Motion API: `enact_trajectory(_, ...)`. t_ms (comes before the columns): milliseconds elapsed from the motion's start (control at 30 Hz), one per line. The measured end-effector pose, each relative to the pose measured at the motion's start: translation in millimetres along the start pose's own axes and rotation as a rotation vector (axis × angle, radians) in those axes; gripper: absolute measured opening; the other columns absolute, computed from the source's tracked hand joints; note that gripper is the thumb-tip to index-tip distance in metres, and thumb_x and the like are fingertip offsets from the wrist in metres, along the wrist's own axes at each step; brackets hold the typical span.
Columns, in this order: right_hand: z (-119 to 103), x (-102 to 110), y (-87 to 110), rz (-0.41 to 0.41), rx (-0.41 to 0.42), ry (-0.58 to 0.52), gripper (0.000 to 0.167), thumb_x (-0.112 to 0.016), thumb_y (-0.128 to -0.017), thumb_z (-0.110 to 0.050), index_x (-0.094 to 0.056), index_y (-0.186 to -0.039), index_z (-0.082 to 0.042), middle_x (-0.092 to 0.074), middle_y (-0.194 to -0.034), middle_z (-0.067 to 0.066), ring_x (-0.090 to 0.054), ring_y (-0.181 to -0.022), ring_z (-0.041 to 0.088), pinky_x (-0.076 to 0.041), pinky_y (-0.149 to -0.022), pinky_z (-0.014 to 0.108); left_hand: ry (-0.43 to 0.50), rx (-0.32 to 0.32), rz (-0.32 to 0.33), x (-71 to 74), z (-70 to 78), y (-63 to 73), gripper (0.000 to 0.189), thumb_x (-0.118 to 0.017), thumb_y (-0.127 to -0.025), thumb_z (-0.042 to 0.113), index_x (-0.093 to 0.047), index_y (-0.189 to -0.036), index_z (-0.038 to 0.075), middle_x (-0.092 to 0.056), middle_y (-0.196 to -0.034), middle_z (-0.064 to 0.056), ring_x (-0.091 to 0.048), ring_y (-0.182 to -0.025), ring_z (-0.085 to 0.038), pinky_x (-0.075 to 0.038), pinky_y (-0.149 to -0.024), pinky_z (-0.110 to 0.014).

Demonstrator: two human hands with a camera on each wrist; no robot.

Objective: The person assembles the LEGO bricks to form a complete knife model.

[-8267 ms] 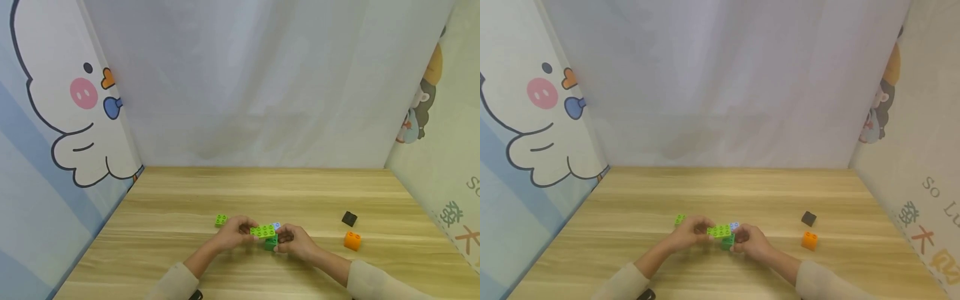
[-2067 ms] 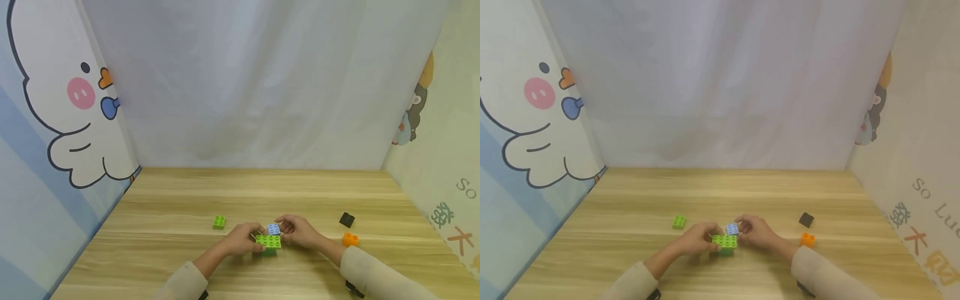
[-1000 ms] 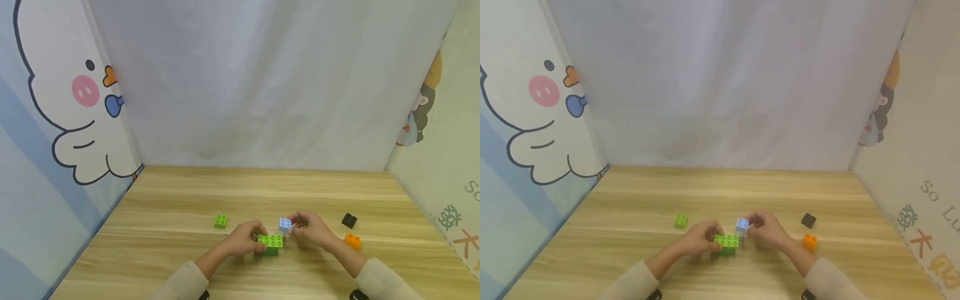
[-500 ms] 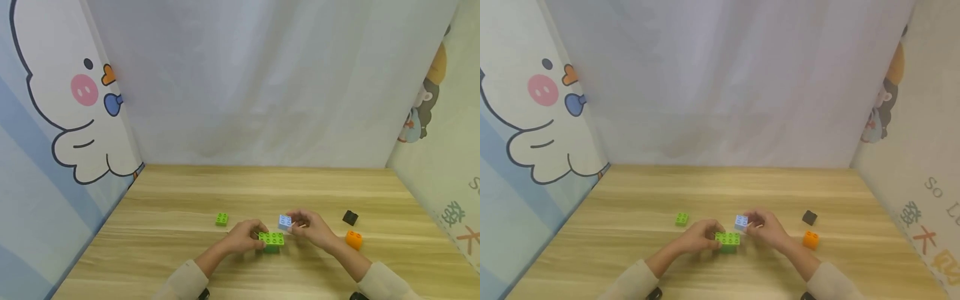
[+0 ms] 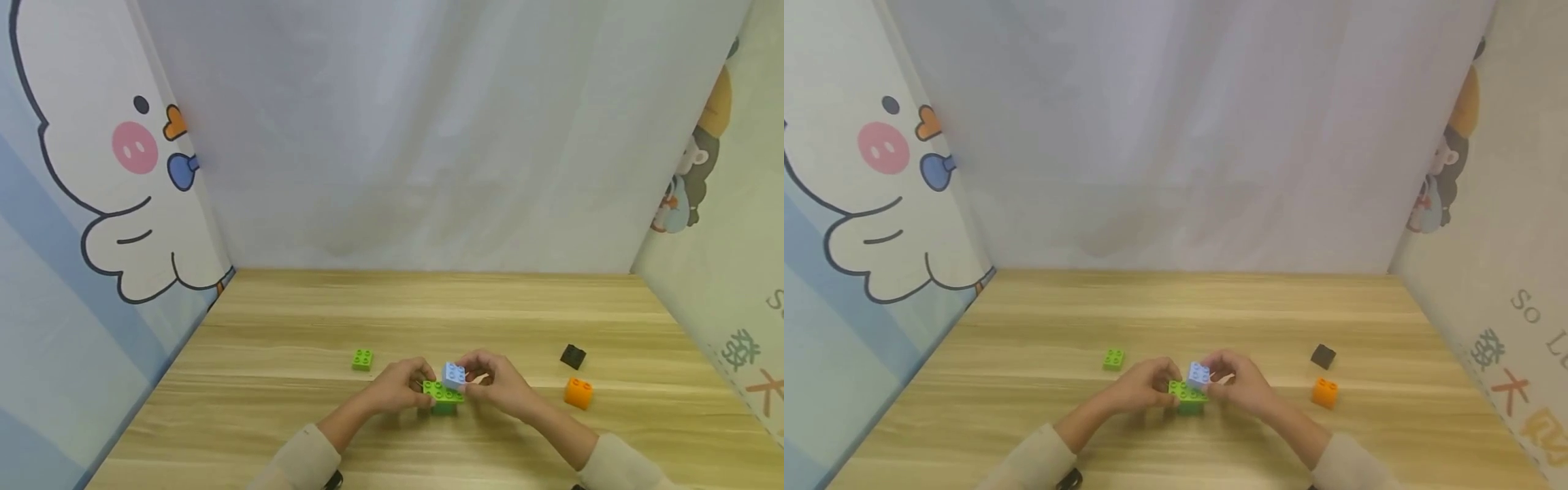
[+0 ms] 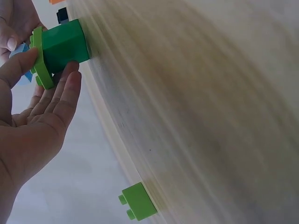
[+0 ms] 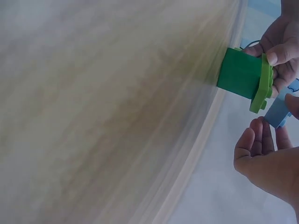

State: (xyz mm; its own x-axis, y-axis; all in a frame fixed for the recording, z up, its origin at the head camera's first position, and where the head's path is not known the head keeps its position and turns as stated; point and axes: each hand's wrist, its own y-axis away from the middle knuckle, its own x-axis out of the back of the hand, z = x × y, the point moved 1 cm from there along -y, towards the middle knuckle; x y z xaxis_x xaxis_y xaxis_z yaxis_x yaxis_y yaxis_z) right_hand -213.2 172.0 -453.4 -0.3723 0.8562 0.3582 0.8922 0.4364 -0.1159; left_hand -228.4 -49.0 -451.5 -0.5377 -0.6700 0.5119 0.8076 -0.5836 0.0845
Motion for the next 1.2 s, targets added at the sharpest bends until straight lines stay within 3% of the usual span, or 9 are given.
enact_trajectory(267, -3.4, -7.1, -4.0, -0.038, 0.015, 0.089, 0.031, -0.071, -0.082, -0.012, -0.059, -0.108, -0.001, -0.06, -0.097, 0.004, -0.052, -0.091, 0.025, -0.049, -0.071, 0.031, 0.047, 0.004, -0.003, 3.0, 2.1, 1.9, 0.03, -0.073, -0.077, 0.003, -0.055, -0.1, 0.008, -0.063, -0.101, -0.01, -0.063, -0.085, -0.018, -0.051, -0.072, -0.028)
enact_trajectory(667, -6.0, -9.9, -0.6, -0.062, 0.041, 0.087, 0.031, -0.069, -0.082, -0.005, -0.059, -0.11, 0.004, -0.061, -0.1, 0.007, -0.054, -0.091, 0.024, -0.05, -0.074, 0.032, 0.039, 0.007, -0.001, 1.0, 2.8, 5.4, 0.03, -0.073, -0.078, 0.005, -0.054, -0.101, 0.009, -0.063, -0.103, -0.01, -0.063, -0.088, -0.02, -0.051, -0.074, -0.03)
enact_trajectory(1000, -10.5, -10.8, -4.0, -0.06, 0.183, 0.231, 0.028, -0.071, -0.08, -0.006, -0.062, -0.106, -0.001, -0.062, -0.105, 0.006, -0.058, -0.097, 0.026, -0.046, -0.087, 0.044, 0.053, -0.003, 0.005, 3.5, 5.2, 6.7, 0.029, -0.073, -0.078, 0.004, -0.054, -0.1, 0.009, -0.063, -0.103, -0.01, -0.063, -0.087, -0.019, -0.05, -0.074, -0.029)
enact_trajectory(1200, -13.4, -12.2, -3.9, -0.05, 0.204, 0.312, 0.028, -0.073, -0.079, -0.011, -0.064, -0.105, -0.004, -0.064, -0.103, 0.003, -0.057, -0.091, 0.021, -0.048, -0.081, 0.044, 0.067, -0.022, 0.004, 2.7, 3.5, 8.3, 0.029, -0.073, -0.078, 0.003, -0.054, -0.1, 0.011, -0.064, -0.102, -0.01, -0.063, -0.086, -0.016, -0.05, -0.074, -0.027)
